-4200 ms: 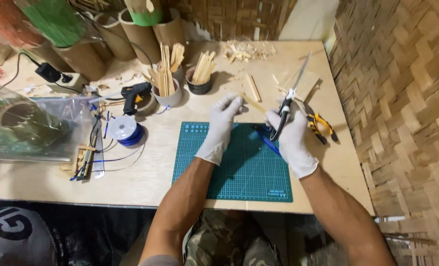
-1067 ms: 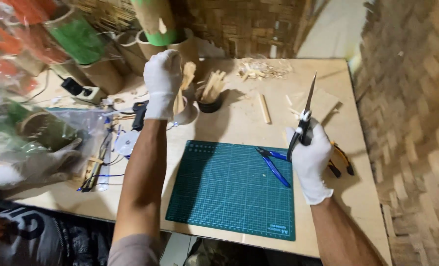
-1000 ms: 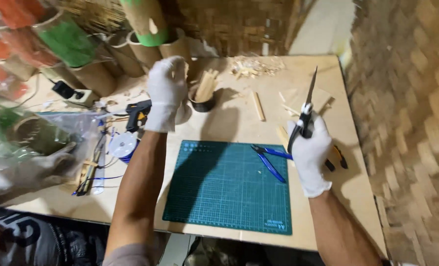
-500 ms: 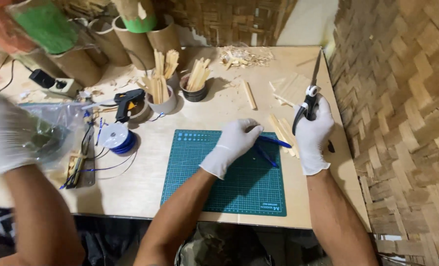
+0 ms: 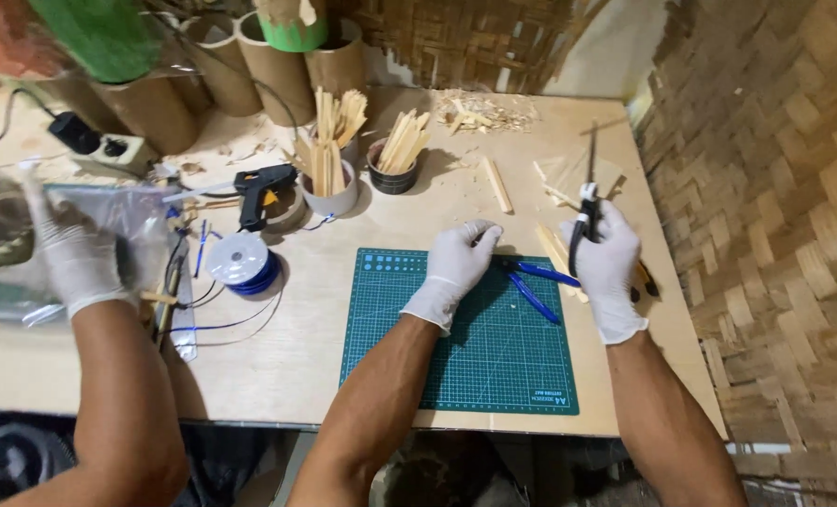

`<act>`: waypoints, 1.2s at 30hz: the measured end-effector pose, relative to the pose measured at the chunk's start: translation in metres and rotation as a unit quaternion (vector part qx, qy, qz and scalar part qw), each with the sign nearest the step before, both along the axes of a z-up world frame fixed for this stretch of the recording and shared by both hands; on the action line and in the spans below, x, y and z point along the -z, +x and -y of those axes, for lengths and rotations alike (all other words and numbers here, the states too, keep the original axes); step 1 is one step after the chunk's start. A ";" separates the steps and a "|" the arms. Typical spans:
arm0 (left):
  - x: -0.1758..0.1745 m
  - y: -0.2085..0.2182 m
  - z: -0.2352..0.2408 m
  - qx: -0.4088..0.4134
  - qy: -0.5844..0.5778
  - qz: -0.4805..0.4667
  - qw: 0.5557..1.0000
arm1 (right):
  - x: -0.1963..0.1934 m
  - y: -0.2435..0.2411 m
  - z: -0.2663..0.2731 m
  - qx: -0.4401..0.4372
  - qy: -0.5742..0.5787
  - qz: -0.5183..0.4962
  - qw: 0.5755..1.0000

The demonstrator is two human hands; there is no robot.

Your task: The person is using scissors to trim and shape thin wooden sticks into petal shapes on a cutting mat.

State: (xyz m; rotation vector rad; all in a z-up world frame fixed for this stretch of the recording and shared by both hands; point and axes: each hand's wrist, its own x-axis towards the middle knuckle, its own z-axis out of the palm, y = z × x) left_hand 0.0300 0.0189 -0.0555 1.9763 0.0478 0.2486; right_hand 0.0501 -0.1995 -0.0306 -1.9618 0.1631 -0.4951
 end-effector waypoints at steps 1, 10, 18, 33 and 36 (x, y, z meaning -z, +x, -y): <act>0.004 0.003 0.001 0.009 -0.003 0.000 1.000 | -0.002 0.000 0.001 0.009 -0.003 0.000 1.000; 0.001 0.006 0.002 0.008 -0.012 0.021 1.000 | -0.033 -0.020 0.022 -0.001 0.024 -0.051 0.998; 0.005 0.008 0.003 -0.011 0.007 0.074 0.997 | -0.081 -0.040 -0.009 -0.003 -0.292 -0.231 0.928; 0.006 0.013 0.004 -0.034 0.017 0.116 0.993 | -0.075 -0.027 -0.033 -0.020 -0.388 -0.227 0.893; 0.004 0.012 0.002 -0.039 0.006 0.111 0.993 | -0.081 -0.030 -0.035 -0.022 -0.386 -0.230 0.893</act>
